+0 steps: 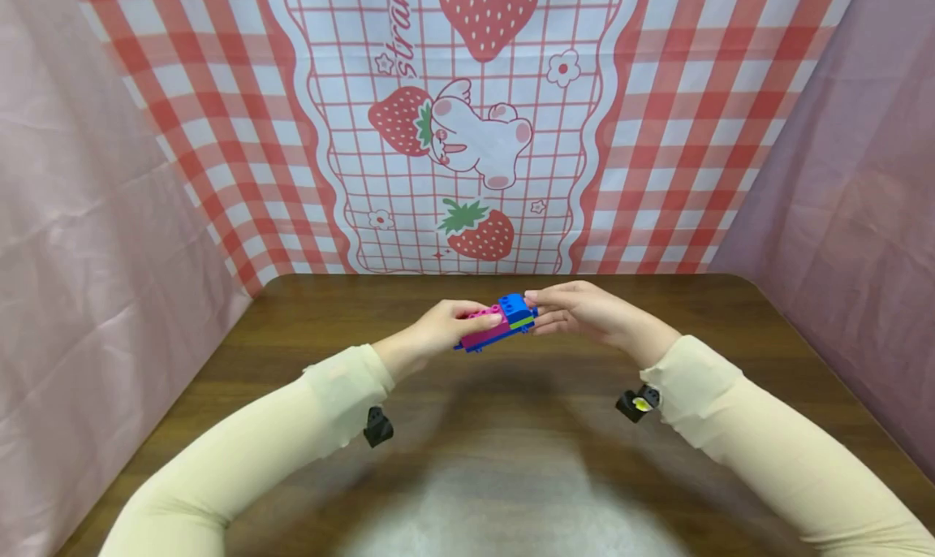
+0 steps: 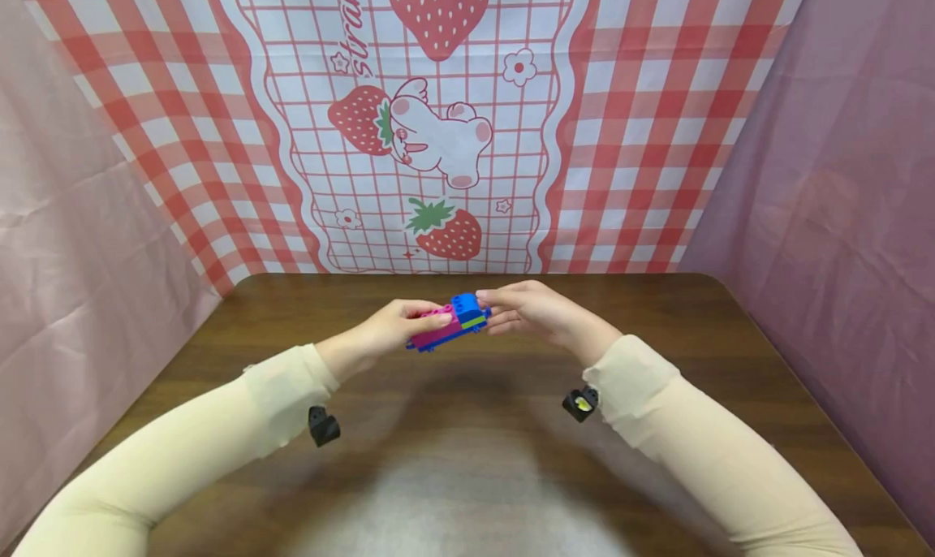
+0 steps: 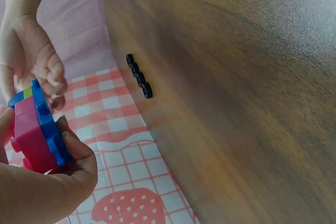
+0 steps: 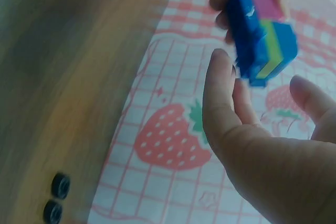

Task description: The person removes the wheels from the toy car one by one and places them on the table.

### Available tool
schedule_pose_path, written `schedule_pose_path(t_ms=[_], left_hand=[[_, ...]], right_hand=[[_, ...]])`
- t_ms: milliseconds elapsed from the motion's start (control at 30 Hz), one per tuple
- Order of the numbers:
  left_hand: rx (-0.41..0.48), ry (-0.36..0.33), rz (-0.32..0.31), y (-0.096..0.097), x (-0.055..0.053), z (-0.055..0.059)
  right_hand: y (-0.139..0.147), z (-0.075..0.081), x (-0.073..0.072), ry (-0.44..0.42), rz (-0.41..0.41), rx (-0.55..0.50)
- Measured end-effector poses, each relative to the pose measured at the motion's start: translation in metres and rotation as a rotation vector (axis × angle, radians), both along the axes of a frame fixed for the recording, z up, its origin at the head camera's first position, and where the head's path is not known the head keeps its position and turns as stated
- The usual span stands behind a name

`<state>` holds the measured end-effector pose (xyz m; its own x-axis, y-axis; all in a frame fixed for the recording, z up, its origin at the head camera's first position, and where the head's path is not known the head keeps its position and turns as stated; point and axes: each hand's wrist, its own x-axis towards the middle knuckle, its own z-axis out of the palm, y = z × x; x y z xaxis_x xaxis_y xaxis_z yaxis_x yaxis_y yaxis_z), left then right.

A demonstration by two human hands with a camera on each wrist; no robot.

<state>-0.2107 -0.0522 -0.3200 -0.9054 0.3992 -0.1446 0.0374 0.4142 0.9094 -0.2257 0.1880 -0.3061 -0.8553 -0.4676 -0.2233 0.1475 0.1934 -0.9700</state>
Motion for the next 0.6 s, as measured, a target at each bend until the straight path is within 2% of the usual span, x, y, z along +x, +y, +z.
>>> schedule_pose_path(t_ms=[133,267,400,600], left_hand=[[-0.02,0.01,-0.006,-0.001,-0.002,-0.001],[-0.034,0.016,-0.018,-0.002,-0.004,-0.002],[-0.037,0.022,-0.016,-0.003,-0.005,-0.004],[-0.004,0.025,0.066,-0.006,-0.01,-0.009]], right_hand=[[-0.008,0.004,0.007,0.016,0.018,0.015],[-0.014,0.004,0.012,0.021,-0.024,0.056],[-0.021,0.002,0.013,-0.004,-0.094,0.05],[-0.029,-0.002,0.013,-0.001,-0.178,0.026]])
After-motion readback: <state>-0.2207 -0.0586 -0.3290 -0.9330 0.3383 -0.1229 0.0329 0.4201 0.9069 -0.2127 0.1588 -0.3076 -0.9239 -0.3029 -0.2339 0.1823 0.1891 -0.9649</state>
